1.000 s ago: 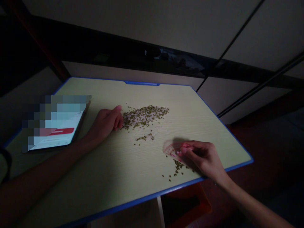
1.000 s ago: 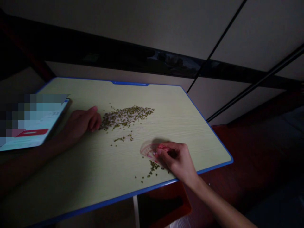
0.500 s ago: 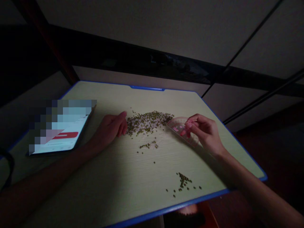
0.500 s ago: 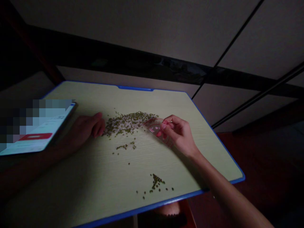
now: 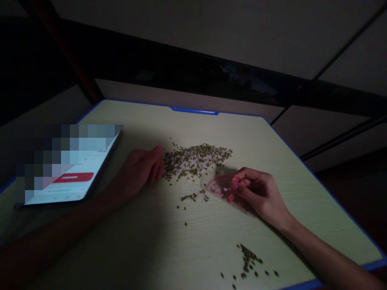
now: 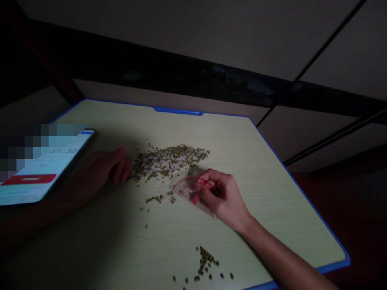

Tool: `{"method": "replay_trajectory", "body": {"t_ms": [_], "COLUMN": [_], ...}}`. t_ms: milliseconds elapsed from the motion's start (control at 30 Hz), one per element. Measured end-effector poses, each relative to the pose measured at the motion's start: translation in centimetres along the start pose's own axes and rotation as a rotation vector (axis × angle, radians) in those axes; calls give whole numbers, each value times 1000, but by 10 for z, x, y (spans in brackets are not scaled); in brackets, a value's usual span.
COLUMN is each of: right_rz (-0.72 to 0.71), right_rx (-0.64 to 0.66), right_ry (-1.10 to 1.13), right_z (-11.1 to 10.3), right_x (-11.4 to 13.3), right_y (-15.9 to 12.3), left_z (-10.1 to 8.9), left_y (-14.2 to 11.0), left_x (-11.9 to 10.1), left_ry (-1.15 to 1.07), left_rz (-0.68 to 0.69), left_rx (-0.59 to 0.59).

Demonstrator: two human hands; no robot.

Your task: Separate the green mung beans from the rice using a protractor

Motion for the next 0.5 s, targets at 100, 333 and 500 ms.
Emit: {"method": "replay_trajectory", "body": {"t_ms": [100, 333, 500], "right_rz": [26, 49, 21], "right_rx": [22, -128, -49], "right_ry": [6, 44, 1], "right_z": [1, -6, -3], "right_x": [-2, 1, 2], "right_y": [-1, 0, 10], "left_z": [0, -1, 0], "left_y": [-1, 1, 2], "left_x": [-2, 3, 5], "left_ry": [25, 42, 57], "left_rz": [-11, 30, 44], "left_rx": [1, -3, -13]}}
Point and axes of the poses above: each hand's wrist, its own y-axis towards the middle knuckle, its own z-axis out of the palm, x = y × z, the point moved 1 cm from there along y, towards the middle knuckle, and after that the axes turned 7 degrees about x, right-handed, at the moved point
